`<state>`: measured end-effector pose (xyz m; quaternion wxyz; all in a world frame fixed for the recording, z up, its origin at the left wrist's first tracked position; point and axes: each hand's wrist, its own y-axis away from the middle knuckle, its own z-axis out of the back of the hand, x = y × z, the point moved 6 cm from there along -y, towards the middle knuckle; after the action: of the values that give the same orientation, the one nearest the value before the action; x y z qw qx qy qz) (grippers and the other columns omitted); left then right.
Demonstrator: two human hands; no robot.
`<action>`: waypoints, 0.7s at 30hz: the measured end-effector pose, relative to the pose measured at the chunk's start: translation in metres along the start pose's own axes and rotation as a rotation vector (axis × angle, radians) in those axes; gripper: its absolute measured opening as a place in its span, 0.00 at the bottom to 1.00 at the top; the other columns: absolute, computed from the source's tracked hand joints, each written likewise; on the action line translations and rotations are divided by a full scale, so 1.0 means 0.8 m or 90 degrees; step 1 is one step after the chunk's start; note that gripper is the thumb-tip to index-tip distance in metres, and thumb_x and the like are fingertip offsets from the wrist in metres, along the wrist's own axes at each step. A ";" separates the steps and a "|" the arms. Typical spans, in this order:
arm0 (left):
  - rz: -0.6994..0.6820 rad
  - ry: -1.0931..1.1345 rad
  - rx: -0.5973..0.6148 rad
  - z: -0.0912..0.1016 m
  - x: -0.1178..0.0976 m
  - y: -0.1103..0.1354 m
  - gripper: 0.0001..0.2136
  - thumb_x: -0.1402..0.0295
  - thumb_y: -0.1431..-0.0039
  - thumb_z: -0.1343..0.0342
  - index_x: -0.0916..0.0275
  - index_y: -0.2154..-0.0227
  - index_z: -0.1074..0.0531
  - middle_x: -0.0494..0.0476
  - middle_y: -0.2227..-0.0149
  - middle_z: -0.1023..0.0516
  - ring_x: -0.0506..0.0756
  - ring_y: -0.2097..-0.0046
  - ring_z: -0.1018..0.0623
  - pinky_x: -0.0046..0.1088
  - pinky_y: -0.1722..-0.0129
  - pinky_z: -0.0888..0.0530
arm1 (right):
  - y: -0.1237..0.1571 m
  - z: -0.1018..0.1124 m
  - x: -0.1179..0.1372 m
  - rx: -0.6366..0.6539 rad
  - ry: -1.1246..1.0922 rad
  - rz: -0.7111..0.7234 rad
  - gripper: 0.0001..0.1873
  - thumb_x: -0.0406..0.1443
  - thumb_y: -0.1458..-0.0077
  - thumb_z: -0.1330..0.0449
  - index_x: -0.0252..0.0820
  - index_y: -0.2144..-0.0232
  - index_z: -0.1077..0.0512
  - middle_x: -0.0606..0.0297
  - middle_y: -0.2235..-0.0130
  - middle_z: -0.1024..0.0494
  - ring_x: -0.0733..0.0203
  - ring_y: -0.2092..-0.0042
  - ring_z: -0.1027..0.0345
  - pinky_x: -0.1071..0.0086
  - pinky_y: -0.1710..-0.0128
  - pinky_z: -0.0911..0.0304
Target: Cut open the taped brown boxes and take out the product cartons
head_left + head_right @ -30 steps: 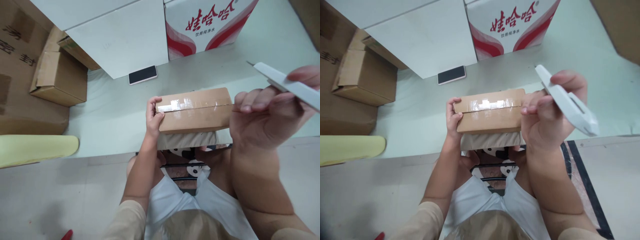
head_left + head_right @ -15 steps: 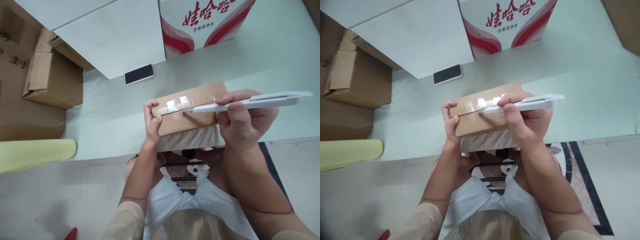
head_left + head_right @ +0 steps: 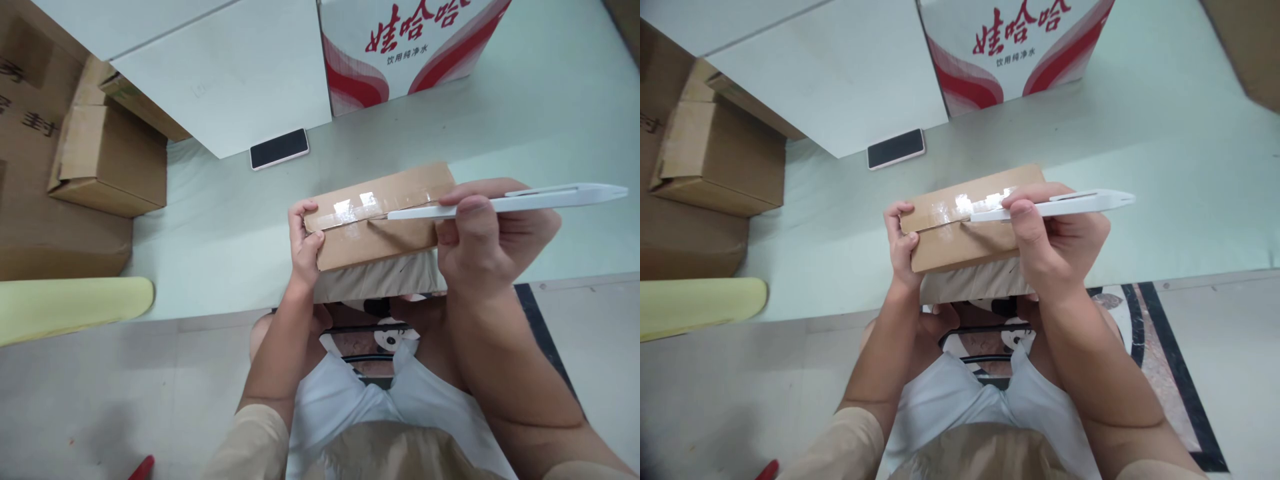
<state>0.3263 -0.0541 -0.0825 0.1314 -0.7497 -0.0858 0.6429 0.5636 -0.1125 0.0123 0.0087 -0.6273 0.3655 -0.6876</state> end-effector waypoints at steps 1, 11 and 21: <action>0.003 0.003 0.000 0.000 0.000 0.000 0.26 0.45 0.48 0.34 0.49 0.50 0.30 0.53 0.50 0.30 0.57 0.51 0.29 0.32 0.52 0.30 | 0.000 0.001 0.003 -0.016 -0.023 0.019 0.12 0.46 0.39 0.34 0.47 0.70 0.19 0.69 0.77 0.27 0.62 0.71 0.27 0.65 0.68 0.32; 0.012 -0.004 -0.011 0.000 0.000 0.001 0.27 0.43 0.49 0.34 0.50 0.50 0.30 0.54 0.50 0.30 0.57 0.51 0.29 0.33 0.52 0.30 | -0.005 -0.003 0.014 0.137 -0.047 0.120 0.08 0.38 0.41 0.36 0.46 0.70 0.19 0.69 0.75 0.23 0.68 0.78 0.35 0.71 0.81 0.43; 0.000 -0.047 -0.001 0.003 -0.001 0.001 0.28 0.41 0.48 0.36 0.50 0.49 0.31 0.55 0.50 0.30 0.58 0.51 0.28 0.34 0.52 0.29 | 0.002 0.003 0.013 0.078 0.045 0.050 0.08 0.35 0.47 0.38 0.46 0.74 0.19 0.70 0.75 0.22 0.66 0.75 0.30 0.70 0.77 0.37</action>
<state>0.3241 -0.0546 -0.0822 0.1276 -0.7254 -0.0914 0.6702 0.5629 -0.1198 0.0203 0.0609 -0.5859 0.3473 -0.7296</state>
